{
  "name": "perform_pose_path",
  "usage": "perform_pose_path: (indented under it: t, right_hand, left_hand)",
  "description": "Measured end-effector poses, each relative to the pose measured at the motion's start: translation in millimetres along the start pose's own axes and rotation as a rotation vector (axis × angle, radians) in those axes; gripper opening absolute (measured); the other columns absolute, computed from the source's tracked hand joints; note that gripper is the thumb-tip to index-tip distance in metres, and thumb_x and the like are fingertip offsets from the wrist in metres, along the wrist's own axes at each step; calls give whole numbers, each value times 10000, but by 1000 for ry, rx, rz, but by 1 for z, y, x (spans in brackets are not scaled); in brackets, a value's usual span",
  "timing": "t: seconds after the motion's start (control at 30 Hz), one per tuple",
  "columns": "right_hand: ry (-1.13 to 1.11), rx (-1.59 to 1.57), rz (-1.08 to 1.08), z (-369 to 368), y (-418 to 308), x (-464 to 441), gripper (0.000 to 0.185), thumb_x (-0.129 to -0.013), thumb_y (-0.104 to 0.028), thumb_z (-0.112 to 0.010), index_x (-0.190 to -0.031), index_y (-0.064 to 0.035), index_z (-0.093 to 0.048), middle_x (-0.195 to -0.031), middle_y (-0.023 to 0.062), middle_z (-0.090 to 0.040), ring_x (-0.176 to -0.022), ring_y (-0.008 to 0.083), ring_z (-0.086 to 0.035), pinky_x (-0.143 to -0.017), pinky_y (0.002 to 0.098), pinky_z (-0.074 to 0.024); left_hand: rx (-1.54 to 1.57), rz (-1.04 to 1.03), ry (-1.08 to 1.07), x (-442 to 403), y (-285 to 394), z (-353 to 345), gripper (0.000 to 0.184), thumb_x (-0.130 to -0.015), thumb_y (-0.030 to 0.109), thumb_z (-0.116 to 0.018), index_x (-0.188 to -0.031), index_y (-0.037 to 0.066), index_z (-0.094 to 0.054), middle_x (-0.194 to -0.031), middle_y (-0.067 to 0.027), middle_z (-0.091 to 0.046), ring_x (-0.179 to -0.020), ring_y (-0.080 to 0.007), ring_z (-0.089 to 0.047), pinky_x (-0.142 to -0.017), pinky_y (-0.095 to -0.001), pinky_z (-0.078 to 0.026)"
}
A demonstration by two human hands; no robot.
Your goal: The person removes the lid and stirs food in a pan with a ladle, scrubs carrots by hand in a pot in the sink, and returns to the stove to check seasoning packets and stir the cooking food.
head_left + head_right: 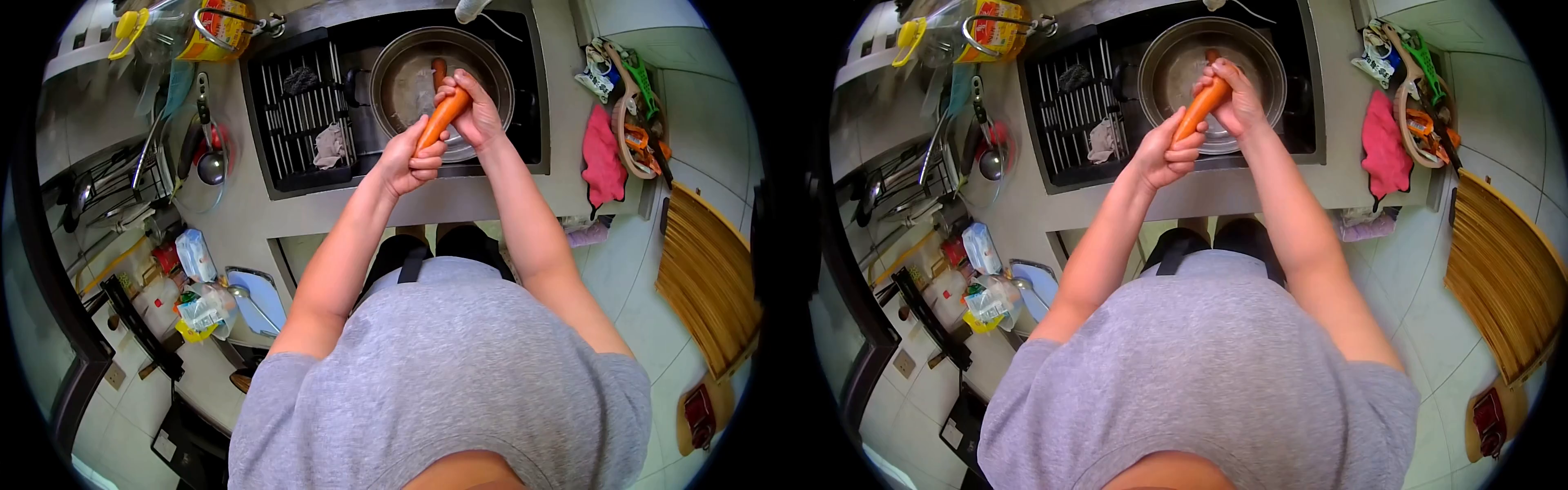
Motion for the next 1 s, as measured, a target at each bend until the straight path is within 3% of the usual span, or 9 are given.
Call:
perform_pose_path:
  t: [0.17,0.27,0.37,0.53,0.63,0.73,0.9,0.97,1.0]
  right_hand:
    - [194,284,117,-27,-2,2,160,-941,-180,-635,-961,-92,-503,-787,67,-518,-637,128,-493,-595,289,-482]
    - [327,356,210,-32,2,-1,174,-949,-200,-620,-937,-95,-482,-742,62,-514,-576,140,-486,-537,287,-472]
    - [477,405,240,-27,1,-2,148,-945,-183,-594,-929,-86,-483,-718,65,-515,-548,147,-488,-505,303,-462]
    - [350,210,115,-25,-7,4,173,-916,-216,-580,-839,-112,-464,-647,39,-473,-503,128,-436,-480,269,-395]
    - [-27,39,-106,-23,-27,8,243,-933,-260,-547,-741,-152,-447,-595,-41,-372,-485,64,-349,-481,219,-324]
    - [-508,-297,-239,-35,-40,12,281,-975,-250,-486,-716,-156,-433,-555,-54,-322,-433,44,-290,-427,198,-284]
    - [-365,-60,-329,-31,-40,-1,282,-995,-288,-445,-750,-149,-457,-569,-31,-359,-426,57,-310,-427,211,-320]
    - [215,203,-102,-11,-33,-10,279,-991,-298,-445,-780,-118,-477,-575,11,-398,-416,105,-342,-426,236,-354]
    - [269,361,35,5,-29,-17,286,-984,-302,-443,-813,-78,-493,-621,70,-480,-453,167,-451,-451,304,-414]
  left_hand:
    - [-626,-203,343,-16,-8,-4,460,-1050,452,-340,-974,40,-529,-585,-8,-457,-387,-115,-340,-429,-277,-341]
    - [-1845,-946,867,-25,-4,-10,334,-1009,332,-482,-1004,0,-513,-622,-119,-542,-483,-289,-596,-494,-393,-487]
    - [-2374,-860,999,-24,-26,-12,339,-953,292,-564,-1058,-20,-483,-679,-151,-604,-539,-320,-637,-474,-392,-515]
    - [-2302,-804,942,-34,-11,-2,315,-883,222,-647,-1000,-24,-490,-590,-123,-553,-460,-278,-606,-410,-364,-490]
    - [-926,24,488,-37,-1,-34,281,-880,136,-635,-686,75,-441,-470,-3,-393,-320,-113,-390,-313,-273,-293]
    - [-267,398,-83,-50,-4,-22,340,-900,90,-571,-637,126,-357,-473,41,-286,-339,-51,-268,-334,-220,-211]
    - [-595,215,182,-61,-7,-20,238,-855,85,-567,-667,105,-422,-510,36,-345,-346,-75,-330,-323,-246,-262]
    - [-1190,-13,729,-68,2,-7,86,-812,84,-582,-757,34,-539,-575,-61,-532,-429,-219,-533,-405,-350,-441]
    - [-1575,-391,697,-82,2,30,180,-782,91,-613,-907,-38,-598,-719,-217,-648,-667,-367,-663,-627,-415,-546]
Point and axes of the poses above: each hand's wrist, its own x-axis away from the middle knuckle, its own z-axis out of the back of the hand, y = z × x, the point moved 3 cm from there along -x, towards the middle knuckle
